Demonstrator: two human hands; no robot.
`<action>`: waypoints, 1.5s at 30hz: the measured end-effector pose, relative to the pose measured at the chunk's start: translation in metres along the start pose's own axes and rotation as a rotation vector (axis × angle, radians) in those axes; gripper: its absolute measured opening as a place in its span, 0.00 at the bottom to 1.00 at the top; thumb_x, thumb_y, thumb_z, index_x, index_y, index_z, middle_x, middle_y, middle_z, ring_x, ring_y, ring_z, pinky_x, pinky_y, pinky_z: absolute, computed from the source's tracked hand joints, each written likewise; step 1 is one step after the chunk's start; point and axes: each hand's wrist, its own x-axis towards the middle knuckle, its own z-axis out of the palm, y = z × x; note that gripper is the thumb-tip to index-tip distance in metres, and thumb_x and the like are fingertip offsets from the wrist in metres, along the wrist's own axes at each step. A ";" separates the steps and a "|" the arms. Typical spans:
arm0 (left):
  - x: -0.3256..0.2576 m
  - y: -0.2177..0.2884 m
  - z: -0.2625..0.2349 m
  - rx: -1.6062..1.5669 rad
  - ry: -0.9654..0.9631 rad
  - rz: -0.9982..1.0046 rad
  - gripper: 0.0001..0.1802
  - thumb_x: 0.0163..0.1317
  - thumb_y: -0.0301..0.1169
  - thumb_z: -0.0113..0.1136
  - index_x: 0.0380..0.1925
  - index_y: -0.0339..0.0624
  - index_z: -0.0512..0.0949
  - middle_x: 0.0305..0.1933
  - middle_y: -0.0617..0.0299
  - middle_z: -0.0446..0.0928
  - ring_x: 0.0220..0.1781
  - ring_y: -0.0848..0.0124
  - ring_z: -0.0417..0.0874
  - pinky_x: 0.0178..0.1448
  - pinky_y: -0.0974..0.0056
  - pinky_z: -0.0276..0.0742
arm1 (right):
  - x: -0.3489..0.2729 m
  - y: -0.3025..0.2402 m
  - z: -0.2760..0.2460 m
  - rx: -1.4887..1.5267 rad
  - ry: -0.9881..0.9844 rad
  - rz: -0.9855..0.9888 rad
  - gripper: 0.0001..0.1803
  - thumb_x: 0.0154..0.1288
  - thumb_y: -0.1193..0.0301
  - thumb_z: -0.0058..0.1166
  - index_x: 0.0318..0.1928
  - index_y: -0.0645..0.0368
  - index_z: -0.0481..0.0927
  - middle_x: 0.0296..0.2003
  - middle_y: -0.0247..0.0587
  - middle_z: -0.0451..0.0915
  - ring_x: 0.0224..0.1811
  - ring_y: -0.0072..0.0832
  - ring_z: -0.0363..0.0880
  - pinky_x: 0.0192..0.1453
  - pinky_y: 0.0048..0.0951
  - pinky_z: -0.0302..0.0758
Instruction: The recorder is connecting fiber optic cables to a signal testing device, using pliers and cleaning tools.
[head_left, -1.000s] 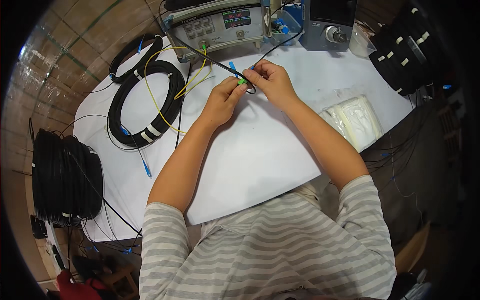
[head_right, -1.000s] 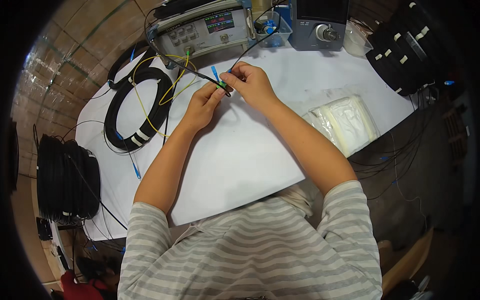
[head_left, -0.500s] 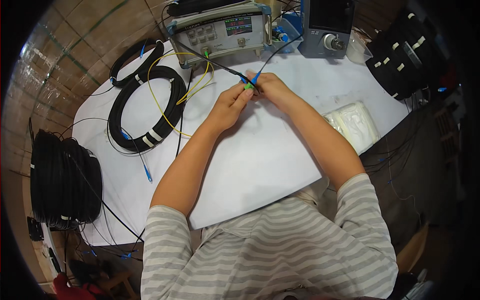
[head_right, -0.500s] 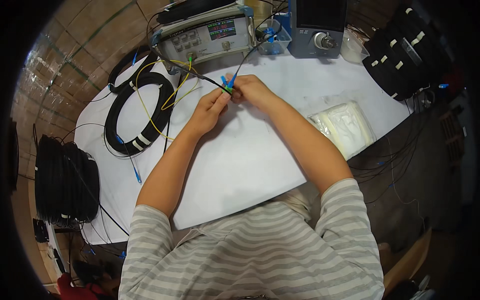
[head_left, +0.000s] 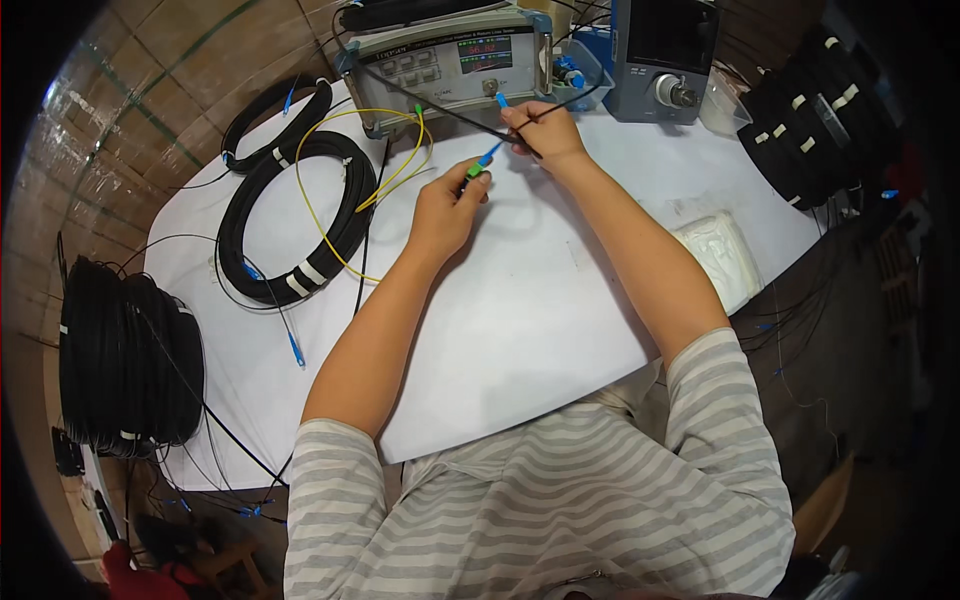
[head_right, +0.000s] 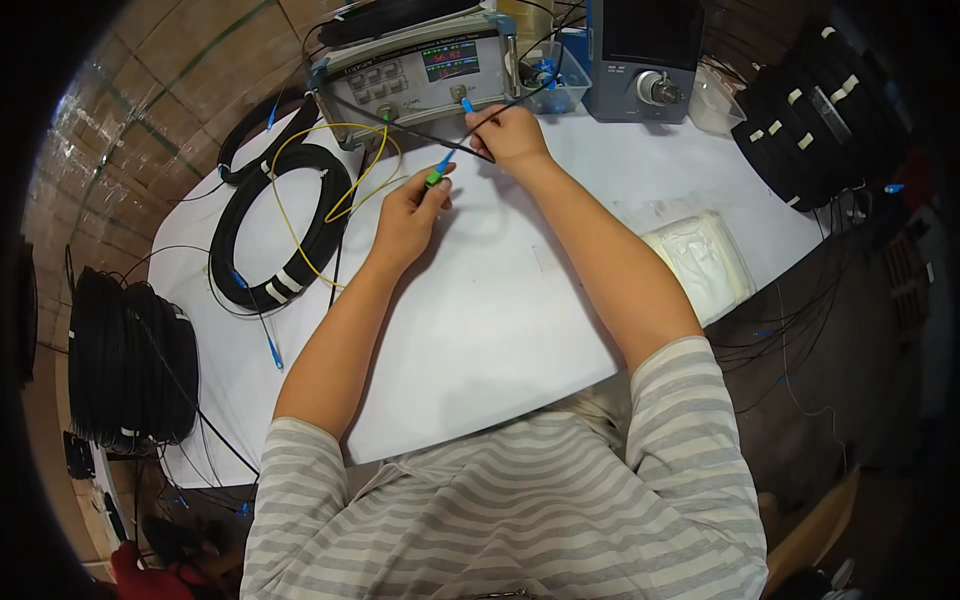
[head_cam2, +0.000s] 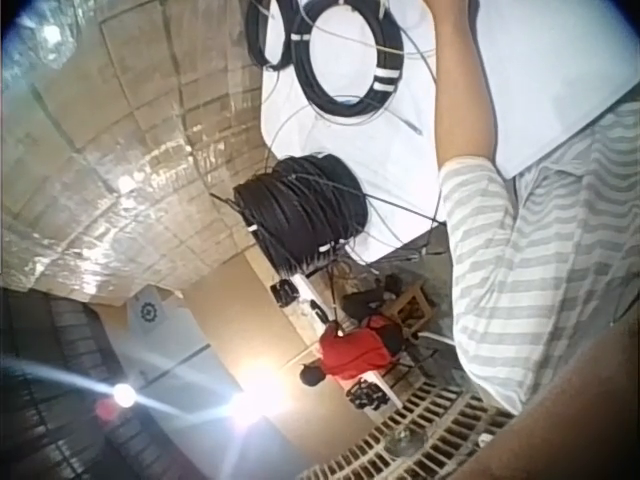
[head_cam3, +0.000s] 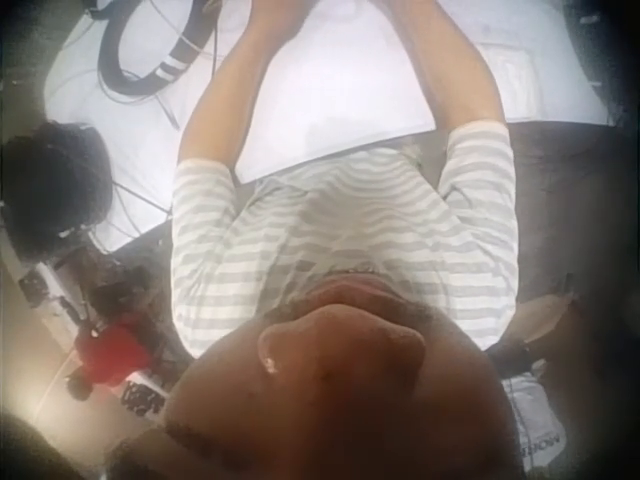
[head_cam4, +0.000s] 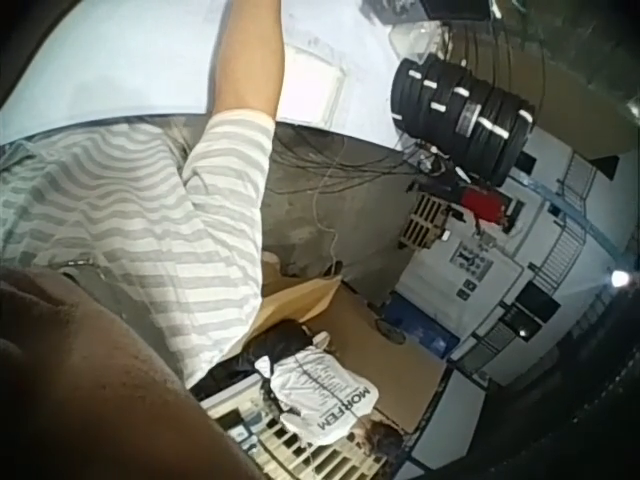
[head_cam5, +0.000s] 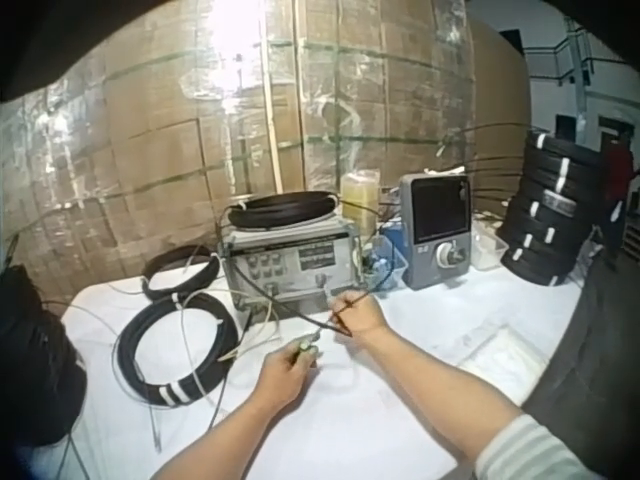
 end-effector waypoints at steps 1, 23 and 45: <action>-0.001 0.002 0.000 0.074 -0.032 0.000 0.17 0.68 0.36 0.57 0.53 0.40 0.79 0.29 0.64 0.79 0.32 0.77 0.78 0.40 0.70 0.73 | 0.003 0.000 0.002 -0.005 0.013 -0.026 0.13 0.67 0.62 0.60 0.37 0.62 0.81 0.24 0.30 0.78 0.24 0.16 0.74 0.29 0.18 0.72; -0.003 0.002 0.002 0.230 0.013 0.157 0.23 0.67 0.40 0.55 0.59 0.43 0.75 0.34 0.51 0.82 0.32 0.62 0.81 0.42 0.61 0.75 | 0.024 -0.023 0.012 0.412 0.020 0.228 0.11 0.63 0.62 0.63 0.32 0.56 0.79 0.26 0.32 0.80 0.22 0.22 0.78 0.28 0.25 0.78; -0.004 0.003 0.000 0.301 0.098 0.160 0.14 0.66 0.35 0.57 0.45 0.36 0.75 0.32 0.51 0.81 0.30 0.60 0.82 0.37 0.60 0.75 | -0.066 0.008 0.017 -0.128 -0.220 -0.316 0.14 0.63 0.68 0.64 0.47 0.61 0.84 0.32 0.34 0.84 0.33 0.16 0.79 0.40 0.20 0.75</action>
